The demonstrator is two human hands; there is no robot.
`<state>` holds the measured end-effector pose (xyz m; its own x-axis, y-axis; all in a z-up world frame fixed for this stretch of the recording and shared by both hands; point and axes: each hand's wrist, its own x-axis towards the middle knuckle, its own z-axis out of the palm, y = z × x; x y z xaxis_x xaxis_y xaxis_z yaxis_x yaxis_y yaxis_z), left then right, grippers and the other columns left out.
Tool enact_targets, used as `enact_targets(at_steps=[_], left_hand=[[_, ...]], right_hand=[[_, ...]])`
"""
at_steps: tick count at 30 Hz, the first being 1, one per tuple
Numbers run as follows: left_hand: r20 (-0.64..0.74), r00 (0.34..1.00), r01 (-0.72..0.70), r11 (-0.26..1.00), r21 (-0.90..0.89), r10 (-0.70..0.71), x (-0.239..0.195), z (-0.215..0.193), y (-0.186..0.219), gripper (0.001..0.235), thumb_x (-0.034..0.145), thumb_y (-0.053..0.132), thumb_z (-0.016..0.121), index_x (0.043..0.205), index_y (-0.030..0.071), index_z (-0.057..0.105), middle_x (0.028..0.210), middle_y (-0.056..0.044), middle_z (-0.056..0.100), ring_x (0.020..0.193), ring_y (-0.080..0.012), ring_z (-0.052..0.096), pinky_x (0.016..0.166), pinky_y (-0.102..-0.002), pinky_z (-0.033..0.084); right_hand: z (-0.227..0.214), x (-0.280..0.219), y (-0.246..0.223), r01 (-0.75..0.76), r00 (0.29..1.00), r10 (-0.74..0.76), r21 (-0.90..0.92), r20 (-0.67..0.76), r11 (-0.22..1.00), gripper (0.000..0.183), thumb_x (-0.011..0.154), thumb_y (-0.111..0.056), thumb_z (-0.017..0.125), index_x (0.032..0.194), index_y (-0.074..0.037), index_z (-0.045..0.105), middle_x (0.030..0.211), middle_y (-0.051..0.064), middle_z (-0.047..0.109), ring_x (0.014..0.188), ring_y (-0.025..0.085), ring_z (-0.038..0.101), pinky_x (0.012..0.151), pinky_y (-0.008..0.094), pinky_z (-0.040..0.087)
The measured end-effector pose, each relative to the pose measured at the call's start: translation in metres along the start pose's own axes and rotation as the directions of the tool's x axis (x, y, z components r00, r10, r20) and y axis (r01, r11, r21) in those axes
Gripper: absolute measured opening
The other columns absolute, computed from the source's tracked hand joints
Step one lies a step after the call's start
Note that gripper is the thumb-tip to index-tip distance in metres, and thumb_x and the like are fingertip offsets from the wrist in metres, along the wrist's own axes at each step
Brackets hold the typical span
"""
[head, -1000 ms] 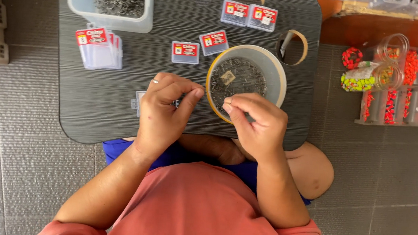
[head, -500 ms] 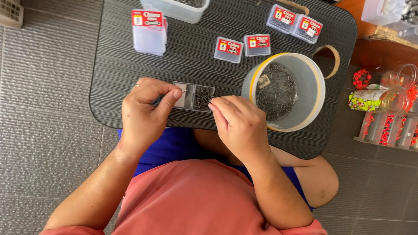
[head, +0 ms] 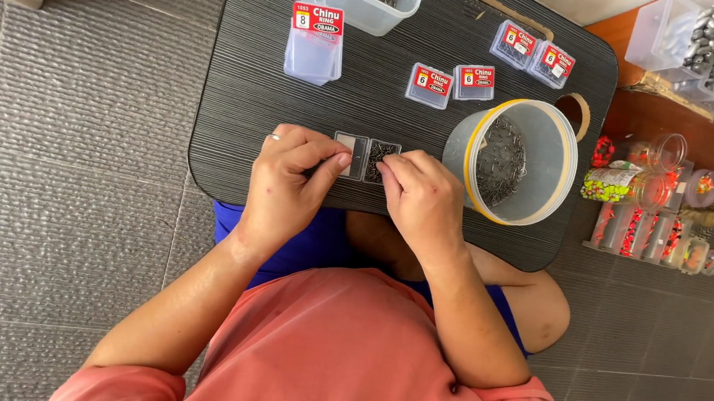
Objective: The person sits on the floor and assembles fishing rigs by hand. They pick up small metal hooks from a bowl and attach them to small plastic containers labeled 'Chinu'.
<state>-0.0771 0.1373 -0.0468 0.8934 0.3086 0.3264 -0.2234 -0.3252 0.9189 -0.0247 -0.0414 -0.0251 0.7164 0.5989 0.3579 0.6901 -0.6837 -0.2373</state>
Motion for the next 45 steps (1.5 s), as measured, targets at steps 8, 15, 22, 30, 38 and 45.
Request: enact_targets(at_steps=[8,15,22,30,38,45], left_hand=[[0.028,0.994,-0.107,0.991,0.083,0.106,0.004,0.012,0.006,0.001,0.087,0.012,0.074,0.088,0.012,0.073,0.079,-0.002,0.065,0.084,-0.0216,0.061,0.075,-0.032,0.045],[0.144,0.948,-0.317,0.896,0.313,0.285,0.006,0.032,-0.009,0.005,0.085,0.018,0.076,0.081,0.016,0.073,0.075,0.002,0.058,0.081,-0.017,0.056,0.07,-0.029,0.039],[0.233,0.891,-0.453,0.749,0.482,0.389,0.007,0.037,-0.013,0.006,0.08,0.016,0.077,0.079,0.016,0.071,0.076,-0.001,0.057,0.082,-0.0213,0.055,0.069,-0.033,0.038],[0.165,0.94,-0.342,0.842,0.418,0.3,0.008,0.022,0.001,0.006,0.084,0.016,0.078,0.085,0.017,0.072,0.078,0.002,0.055,0.082,-0.02,0.056,0.071,-0.031,0.039],[0.103,0.961,-0.276,0.9,0.338,0.256,0.019,0.022,0.019,0.006,0.087,0.011,0.077,0.088,0.015,0.073,0.079,0.0,0.058,0.083,-0.0228,0.058,0.073,-0.031,0.04],[0.2,0.928,-0.354,0.914,0.201,0.315,0.036,0.069,0.056,0.006,0.085,0.013,0.075,0.089,0.017,0.073,0.08,0.001,0.057,0.084,-0.0224,0.059,0.076,-0.033,0.043]], right_hand=[[-0.001,-0.008,-0.009,-0.045,0.996,0.045,0.004,-0.077,0.999,0.005,0.086,-0.011,0.072,0.083,-0.01,0.068,0.076,0.0,0.062,0.068,0.019,0.065,0.06,0.028,0.055],[-0.042,-0.018,-0.021,-0.063,0.97,0.086,0.104,-0.228,0.993,0.004,0.085,-0.011,0.073,0.087,-0.014,0.072,0.085,-0.002,0.068,0.075,0.018,0.067,0.066,0.028,0.056],[-0.082,-0.018,0.061,-0.203,0.946,0.23,0.139,-0.227,0.969,0.007,0.087,0.002,0.072,0.091,-0.003,0.072,0.082,0.008,0.068,0.071,0.025,0.066,0.059,0.031,0.054],[-0.057,-0.006,0.106,-0.497,0.666,0.566,-0.276,0.486,0.823,0.026,0.08,-0.007,0.067,0.104,0.001,0.071,0.097,0.023,0.067,0.09,0.043,0.066,0.078,0.053,0.053],[-0.055,-0.009,0.109,-0.514,0.665,0.539,-0.206,0.517,0.833,0.014,0.079,-0.007,0.061,0.067,-0.008,0.068,0.07,0.015,0.063,0.068,0.038,0.064,0.065,0.046,0.052],[-0.084,-0.019,0.108,-0.56,0.827,0.473,0.524,0.304,0.642,0.005,0.085,0.0,0.063,0.088,0.0,0.068,0.073,0.013,0.064,0.061,0.017,0.064,0.057,0.029,0.055]])
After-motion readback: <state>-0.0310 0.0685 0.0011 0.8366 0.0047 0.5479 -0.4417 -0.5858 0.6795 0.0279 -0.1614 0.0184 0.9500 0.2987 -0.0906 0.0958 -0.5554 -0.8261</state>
